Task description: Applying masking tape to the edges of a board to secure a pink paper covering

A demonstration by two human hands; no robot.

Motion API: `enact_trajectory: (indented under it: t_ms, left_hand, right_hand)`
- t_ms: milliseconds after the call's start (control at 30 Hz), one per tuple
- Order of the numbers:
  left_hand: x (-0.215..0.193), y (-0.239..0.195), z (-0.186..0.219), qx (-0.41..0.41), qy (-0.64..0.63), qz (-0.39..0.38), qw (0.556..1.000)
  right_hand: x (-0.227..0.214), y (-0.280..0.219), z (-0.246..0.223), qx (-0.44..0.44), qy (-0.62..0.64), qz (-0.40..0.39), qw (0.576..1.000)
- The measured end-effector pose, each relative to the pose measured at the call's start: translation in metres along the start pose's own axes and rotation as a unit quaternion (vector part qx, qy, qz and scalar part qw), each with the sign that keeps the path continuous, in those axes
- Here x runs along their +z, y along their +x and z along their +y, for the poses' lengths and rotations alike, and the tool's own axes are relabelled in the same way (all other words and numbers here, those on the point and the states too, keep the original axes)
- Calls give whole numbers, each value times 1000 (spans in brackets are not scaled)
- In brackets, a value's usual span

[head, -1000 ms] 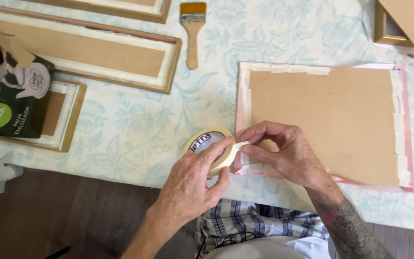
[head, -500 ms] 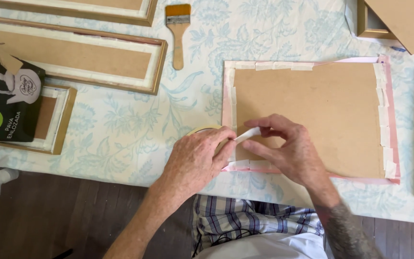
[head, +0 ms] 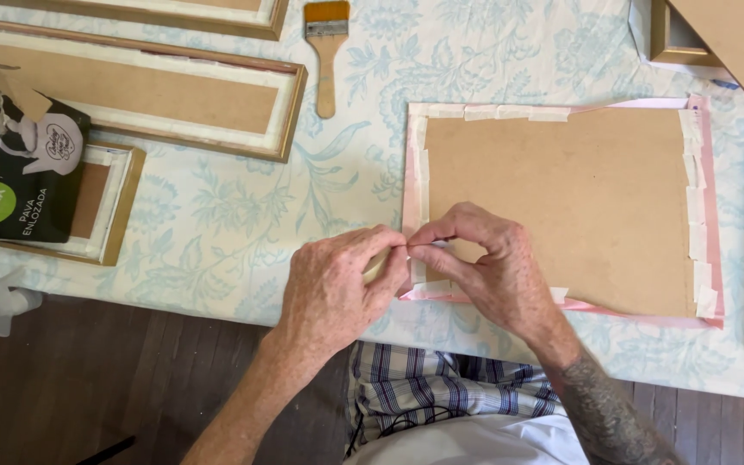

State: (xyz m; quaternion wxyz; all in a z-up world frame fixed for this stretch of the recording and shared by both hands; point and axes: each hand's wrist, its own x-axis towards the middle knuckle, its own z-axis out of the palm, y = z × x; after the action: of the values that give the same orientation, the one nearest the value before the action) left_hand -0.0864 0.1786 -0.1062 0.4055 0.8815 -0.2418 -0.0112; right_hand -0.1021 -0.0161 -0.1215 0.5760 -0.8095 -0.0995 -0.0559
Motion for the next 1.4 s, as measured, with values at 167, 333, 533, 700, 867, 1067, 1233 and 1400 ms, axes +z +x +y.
enact_trajectory:
  t_ms: [167,333,533,700,867,1067,1233,1400]
  left_hand:
    - [-5,-7,-13,-26,-134,34,990]
    - [-13,-13,-18,-40,-188,56,980]
    - [13,-21,-86,92,279,144,945]
    - [26,-28,-98,101,390,122,907]
    - [25,-32,-91,75,397,123,907]
    - [29,-51,-55,164,137,36,976]
    - [35,-45,-45,194,140,43,970]
    - [38,-41,-45,210,143,30,967]
  right_hand:
    - [17,-4,16,-152,-79,48,984]
    - [14,-18,8,-256,-143,78,953]
    - [-25,-33,-7,-198,-92,63,974]
    - [-41,-68,25,-6,35,17,999]
    - [-35,-80,26,50,-6,24,998]
    - [-32,-78,19,87,3,-8,996]
    - [-24,-72,16,41,-29,-39,998]
    - [-20,-68,18,68,-22,-48,996]
